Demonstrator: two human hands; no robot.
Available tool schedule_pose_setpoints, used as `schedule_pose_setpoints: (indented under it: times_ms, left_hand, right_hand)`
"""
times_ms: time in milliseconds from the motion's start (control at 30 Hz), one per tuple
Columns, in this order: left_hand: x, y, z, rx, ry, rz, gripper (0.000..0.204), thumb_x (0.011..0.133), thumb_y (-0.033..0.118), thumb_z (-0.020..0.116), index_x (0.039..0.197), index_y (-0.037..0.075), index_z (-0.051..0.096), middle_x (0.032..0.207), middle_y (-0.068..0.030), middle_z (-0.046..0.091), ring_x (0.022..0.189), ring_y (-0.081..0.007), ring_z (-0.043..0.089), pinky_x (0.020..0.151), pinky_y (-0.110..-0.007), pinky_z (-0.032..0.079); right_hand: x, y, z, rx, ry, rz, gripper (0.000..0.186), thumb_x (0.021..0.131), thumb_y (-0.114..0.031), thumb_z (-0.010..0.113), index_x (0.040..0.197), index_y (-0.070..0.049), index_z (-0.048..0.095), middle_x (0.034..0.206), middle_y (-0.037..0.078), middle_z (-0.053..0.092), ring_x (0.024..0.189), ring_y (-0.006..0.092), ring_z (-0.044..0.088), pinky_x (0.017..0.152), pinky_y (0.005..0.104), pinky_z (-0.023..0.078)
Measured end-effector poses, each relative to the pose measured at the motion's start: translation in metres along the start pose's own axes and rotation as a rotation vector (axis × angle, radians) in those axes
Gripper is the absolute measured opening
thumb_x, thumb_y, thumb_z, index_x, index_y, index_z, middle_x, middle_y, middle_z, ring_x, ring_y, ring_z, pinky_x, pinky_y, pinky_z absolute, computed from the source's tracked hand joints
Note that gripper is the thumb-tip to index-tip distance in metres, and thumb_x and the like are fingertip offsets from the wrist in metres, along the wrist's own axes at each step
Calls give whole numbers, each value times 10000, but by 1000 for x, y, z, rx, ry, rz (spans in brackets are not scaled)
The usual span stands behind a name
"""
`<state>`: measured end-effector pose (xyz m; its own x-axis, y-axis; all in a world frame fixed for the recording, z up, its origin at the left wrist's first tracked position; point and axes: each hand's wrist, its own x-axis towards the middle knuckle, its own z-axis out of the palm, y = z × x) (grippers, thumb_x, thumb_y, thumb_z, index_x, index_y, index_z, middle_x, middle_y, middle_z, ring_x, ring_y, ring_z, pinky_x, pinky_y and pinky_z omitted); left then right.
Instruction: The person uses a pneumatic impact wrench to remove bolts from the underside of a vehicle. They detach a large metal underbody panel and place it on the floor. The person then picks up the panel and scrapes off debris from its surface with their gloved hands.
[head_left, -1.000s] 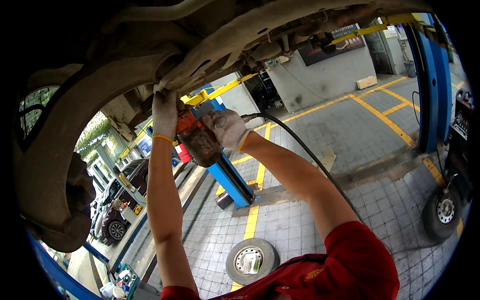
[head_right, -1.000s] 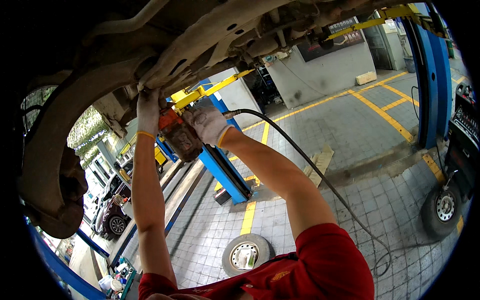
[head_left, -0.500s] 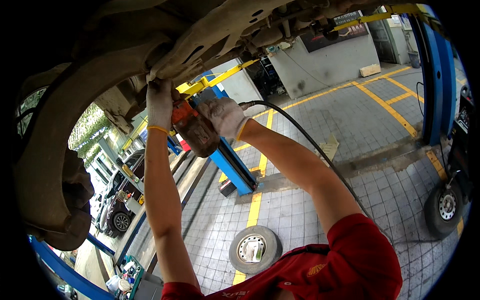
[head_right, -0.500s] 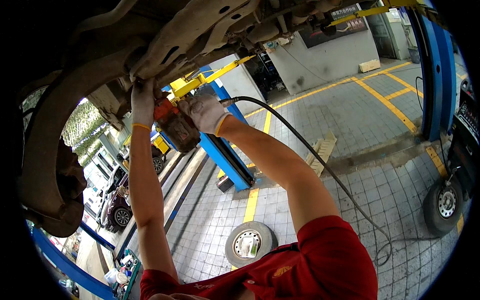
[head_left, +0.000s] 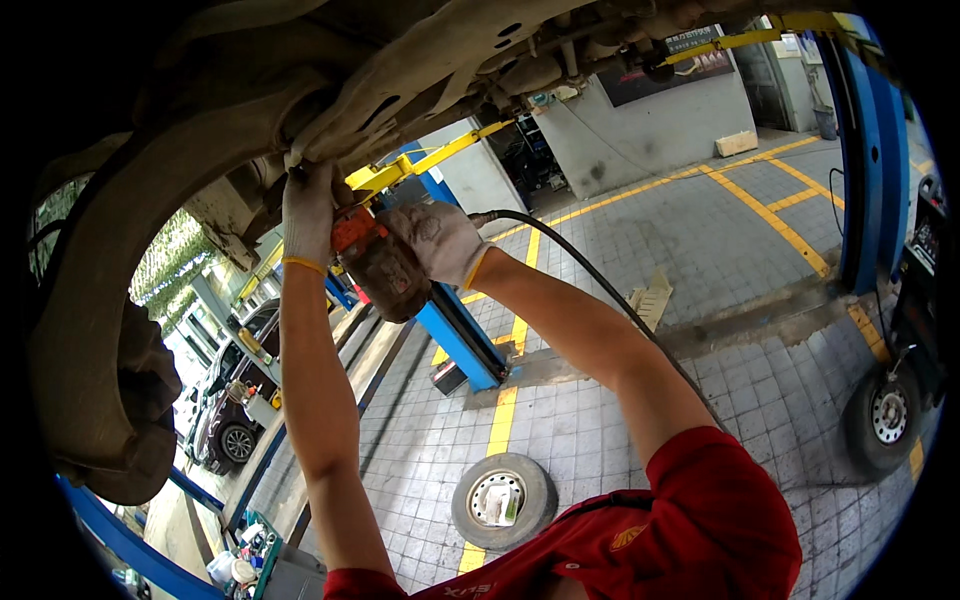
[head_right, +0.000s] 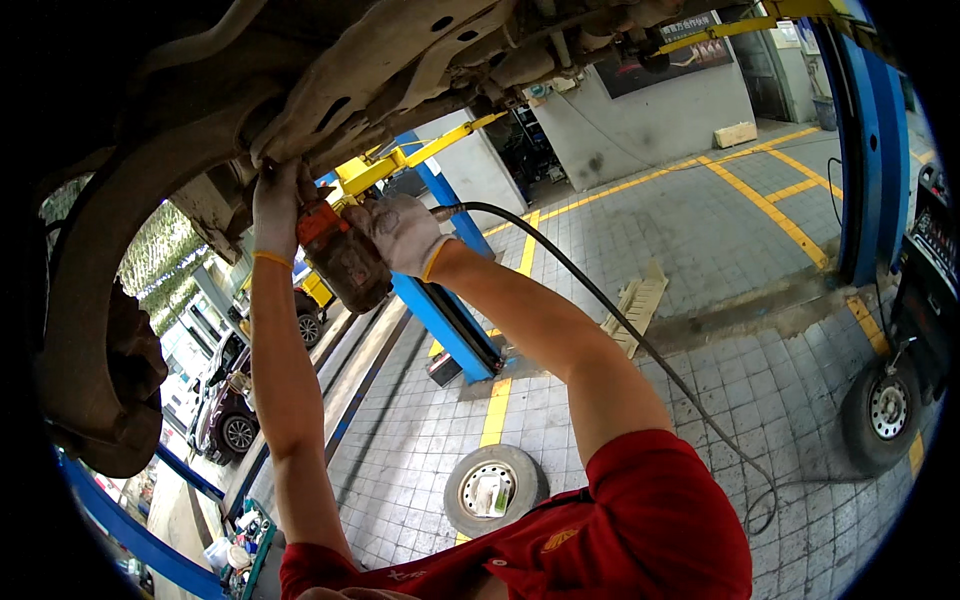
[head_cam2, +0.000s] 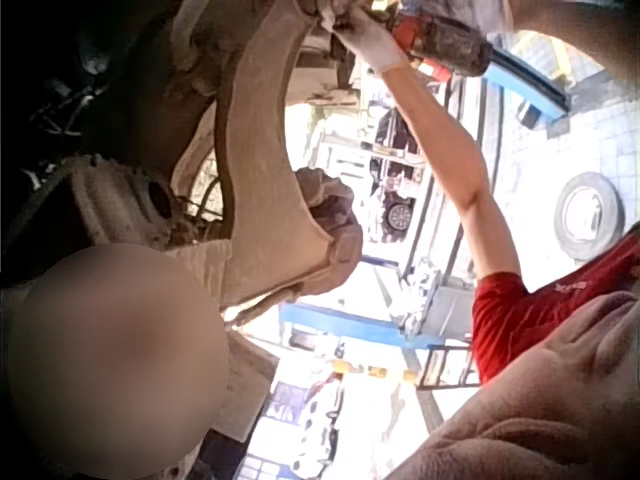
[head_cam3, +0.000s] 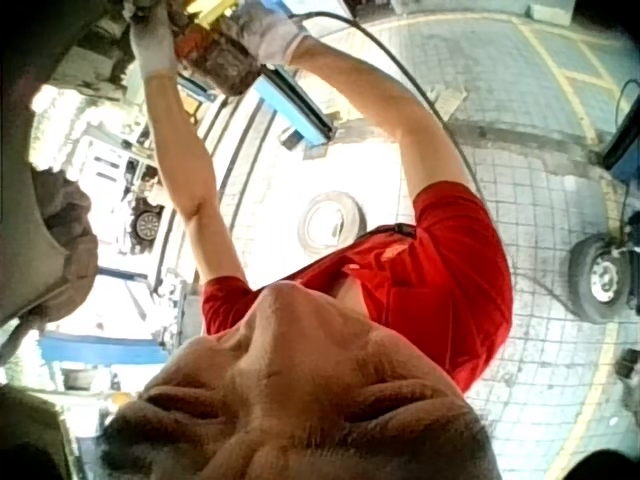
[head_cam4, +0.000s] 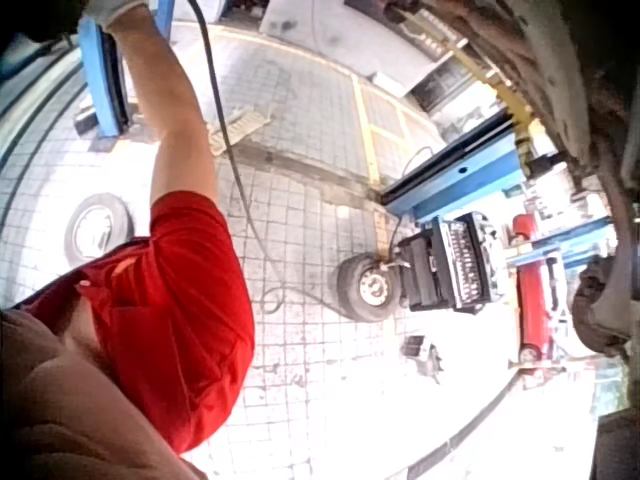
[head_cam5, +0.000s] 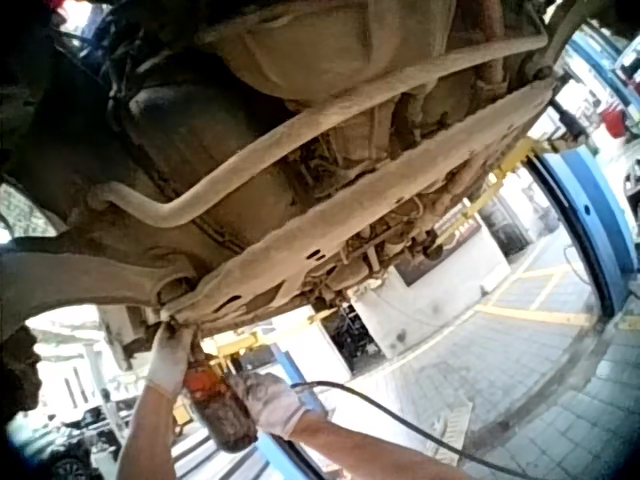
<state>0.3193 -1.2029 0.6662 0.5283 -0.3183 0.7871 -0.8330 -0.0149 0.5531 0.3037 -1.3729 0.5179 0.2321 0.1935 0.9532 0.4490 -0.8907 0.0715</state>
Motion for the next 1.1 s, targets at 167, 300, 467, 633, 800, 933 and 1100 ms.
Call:
schedule_pose_setpoints:
  times_ms: [167, 300, 467, 633, 800, 933, 1100]
  left_hand:
    - [0, 7, 8, 93, 31, 6, 293, 1059, 306, 608, 1145, 25, 601, 902, -50, 608, 722, -155, 580, 709, -354, 612]
    - [6, 3, 3, 113, 25, 2, 301, 1055, 320, 618, 1130, 28, 613, 897, -50, 607, 707, -151, 580, 697, -352, 603]
    - [-10, 20, 17, 52, 83, -41, 274, 1043, 300, 629, 1050, 26, 611, 837, -40, 587, 674, -147, 567, 637, -349, 583]
    - [-3, 12, 12, 9, 59, -5, 261, 1047, 287, 620, 1029, 28, 600, 810, -43, 573, 664, -148, 568, 624, -359, 599]
    - [-10, 17, 16, 19, 83, -42, 274, 1065, 304, 603, 1027, 33, 595, 810, -43, 572, 648, -147, 561, 648, -357, 625]
    - [-7, 11, 16, 8, 68, -18, 276, 1070, 309, 600, 1035, 36, 586, 813, -39, 571, 634, -146, 553, 645, -350, 624]
    - [0, 3, 6, 5, 42, -2, 184, 1028, 225, 608, 1033, 44, 579, 813, -50, 606, 697, -163, 631, 615, -342, 584]
  right_hand:
    - [1, 0, 1, 19, 111, -28, 254, 962, -205, 565, 1184, -124, 658, 1117, 129, 744, 994, 339, 717, 823, 434, 570]
    - [4, 4, 2, 65, 132, -11, 232, 956, -213, 567, 1153, -133, 660, 1066, 123, 746, 944, 357, 725, 762, 445, 577]
    - [3, 4, 2, -24, 121, -28, 247, 960, -222, 577, 1174, -132, 662, 1020, 138, 752, 949, 348, 730, 770, 454, 577]
    - [3, 3, 4, -29, 101, -36, 273, 973, -252, 583, 1197, -127, 675, 1075, 142, 760, 976, 338, 732, 808, 451, 577]
    - [3, -3, -3, -54, 6, 5, 281, 983, -254, 564, 1200, -126, 690, 1146, 140, 757, 1030, 329, 727, 849, 426, 580]
    - [1, 1, -2, 26, 76, 10, 265, 987, -244, 549, 1181, -130, 688, 1135, 143, 754, 1037, 338, 722, 856, 429, 583]
    - [3, -2, 1, -28, 88, -19, 250, 989, -255, 538, 1157, -134, 679, 1121, 131, 750, 1030, 357, 716, 851, 442, 583]
